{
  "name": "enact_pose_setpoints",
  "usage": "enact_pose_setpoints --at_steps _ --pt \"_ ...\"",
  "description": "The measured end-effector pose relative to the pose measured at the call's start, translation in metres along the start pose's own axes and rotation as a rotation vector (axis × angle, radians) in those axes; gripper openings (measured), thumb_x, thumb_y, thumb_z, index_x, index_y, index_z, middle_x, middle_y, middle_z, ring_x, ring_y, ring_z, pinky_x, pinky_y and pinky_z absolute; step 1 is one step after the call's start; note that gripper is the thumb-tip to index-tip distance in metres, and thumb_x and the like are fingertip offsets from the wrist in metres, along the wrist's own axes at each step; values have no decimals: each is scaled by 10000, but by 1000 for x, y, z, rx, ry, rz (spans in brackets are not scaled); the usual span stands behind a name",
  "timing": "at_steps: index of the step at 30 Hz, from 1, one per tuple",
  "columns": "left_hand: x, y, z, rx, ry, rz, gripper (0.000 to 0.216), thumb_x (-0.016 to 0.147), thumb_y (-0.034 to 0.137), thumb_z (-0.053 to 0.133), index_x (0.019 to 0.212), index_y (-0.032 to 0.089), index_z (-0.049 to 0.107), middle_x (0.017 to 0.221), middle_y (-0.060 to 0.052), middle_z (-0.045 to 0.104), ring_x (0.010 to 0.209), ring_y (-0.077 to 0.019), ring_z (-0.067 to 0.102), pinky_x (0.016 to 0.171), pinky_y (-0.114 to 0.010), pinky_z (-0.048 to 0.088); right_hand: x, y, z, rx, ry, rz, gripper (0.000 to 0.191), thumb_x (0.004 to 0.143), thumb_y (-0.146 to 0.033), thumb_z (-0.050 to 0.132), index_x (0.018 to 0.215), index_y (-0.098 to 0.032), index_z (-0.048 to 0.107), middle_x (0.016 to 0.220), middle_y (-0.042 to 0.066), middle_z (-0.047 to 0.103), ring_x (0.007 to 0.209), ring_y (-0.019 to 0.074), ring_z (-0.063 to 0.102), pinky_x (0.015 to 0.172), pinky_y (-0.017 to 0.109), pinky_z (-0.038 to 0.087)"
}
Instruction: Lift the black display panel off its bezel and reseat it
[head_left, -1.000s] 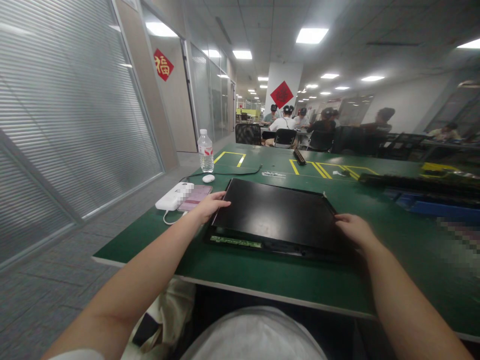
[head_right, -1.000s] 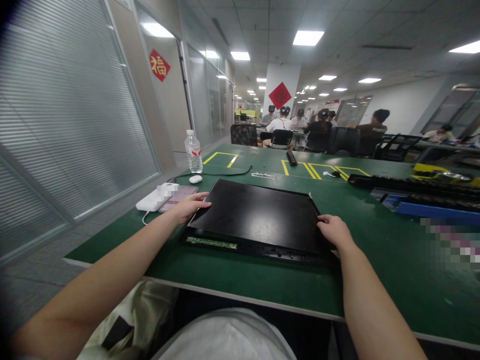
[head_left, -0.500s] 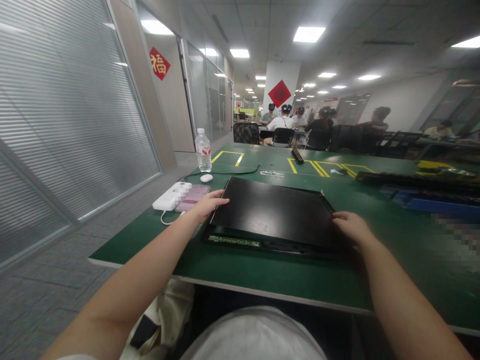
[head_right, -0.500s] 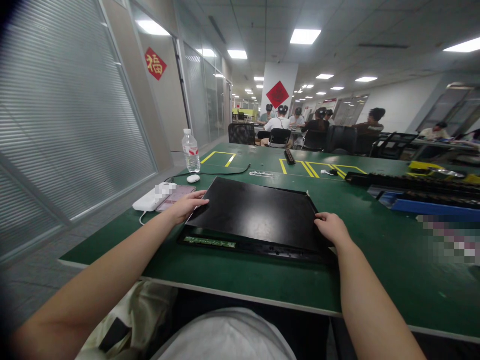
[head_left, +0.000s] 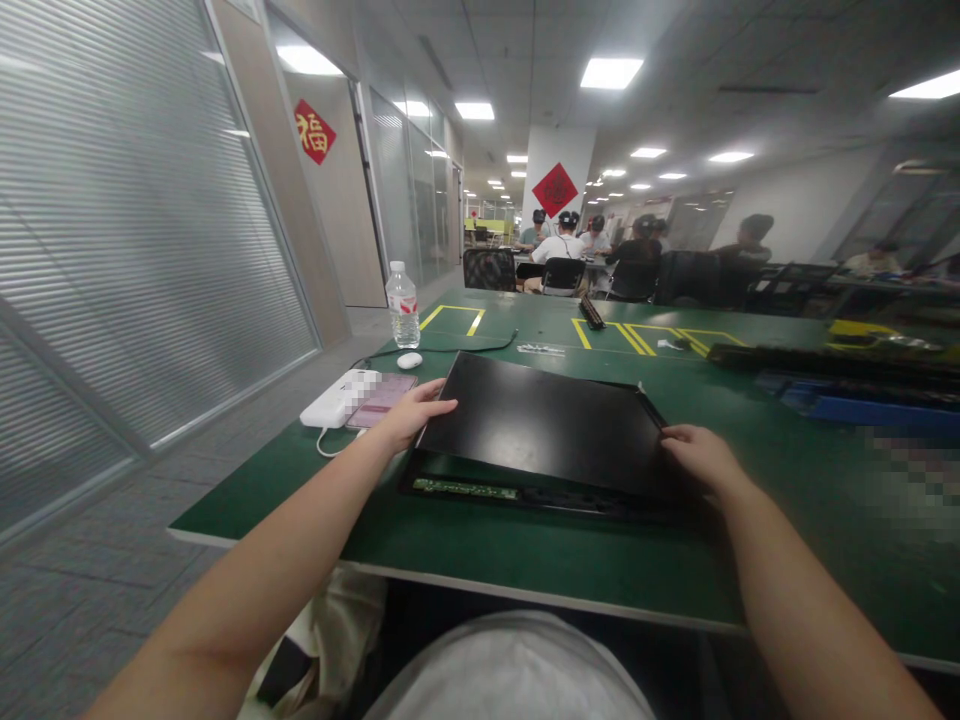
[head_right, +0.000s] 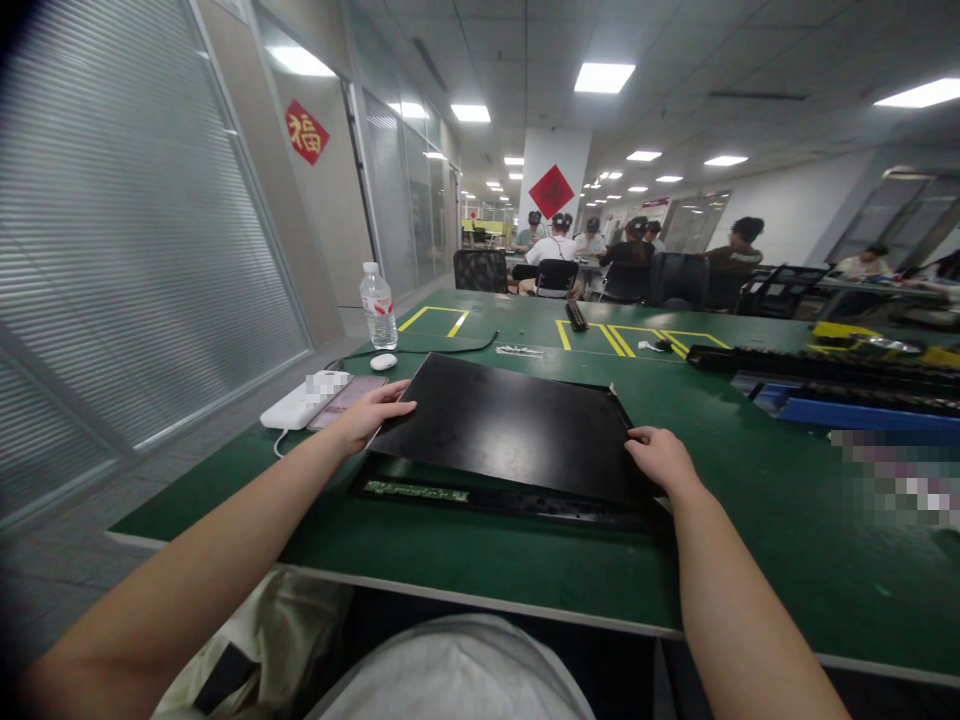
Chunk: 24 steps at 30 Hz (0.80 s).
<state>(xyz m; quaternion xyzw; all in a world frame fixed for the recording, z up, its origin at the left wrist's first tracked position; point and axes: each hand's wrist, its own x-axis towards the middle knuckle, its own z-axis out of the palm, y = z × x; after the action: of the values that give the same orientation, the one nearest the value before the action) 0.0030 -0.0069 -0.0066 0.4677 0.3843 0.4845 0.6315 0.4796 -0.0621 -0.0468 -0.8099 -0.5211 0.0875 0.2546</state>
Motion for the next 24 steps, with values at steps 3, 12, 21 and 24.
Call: enact_pose_setpoints --at_steps 3,12,21,24 --pt "-1 2 0 10 -43 31 632 609 170 883 1212 164 696 1147 -118 765 1025 -300 728 877 -394 579 1 2 1 15 1 4 314 738 -273 639 1002 -198 792 1025 95 769 925 267 707 806 342 522" --pt "-4 4 4 -31 -87 81 676 687 158 829 1330 180 624 1201 -115 748 1084 -302 710 923 -395 573 -3 -4 -4 157 34 101 660 829 -376 601 1461 -200 530 905 72 731 772 238 682 764 358 515" --pt "-4 3 7 -88 -168 165 784 706 162 820 1434 198 530 1278 -116 714 1153 -312 680 1003 -441 537 0 0 -2 183 64 81 401 894 -460 520 1069 -196 766 1163 143 723 1107 326 652 947 418 489" --pt "-5 3 8 -89 -163 173 806 704 168 824 1449 204 517 1306 -117 699 1166 -314 673 1005 -444 535 1 2 -1 256 69 121 374 868 -482 560 985 -203 780 1126 138 736 1093 327 660 937 425 499"
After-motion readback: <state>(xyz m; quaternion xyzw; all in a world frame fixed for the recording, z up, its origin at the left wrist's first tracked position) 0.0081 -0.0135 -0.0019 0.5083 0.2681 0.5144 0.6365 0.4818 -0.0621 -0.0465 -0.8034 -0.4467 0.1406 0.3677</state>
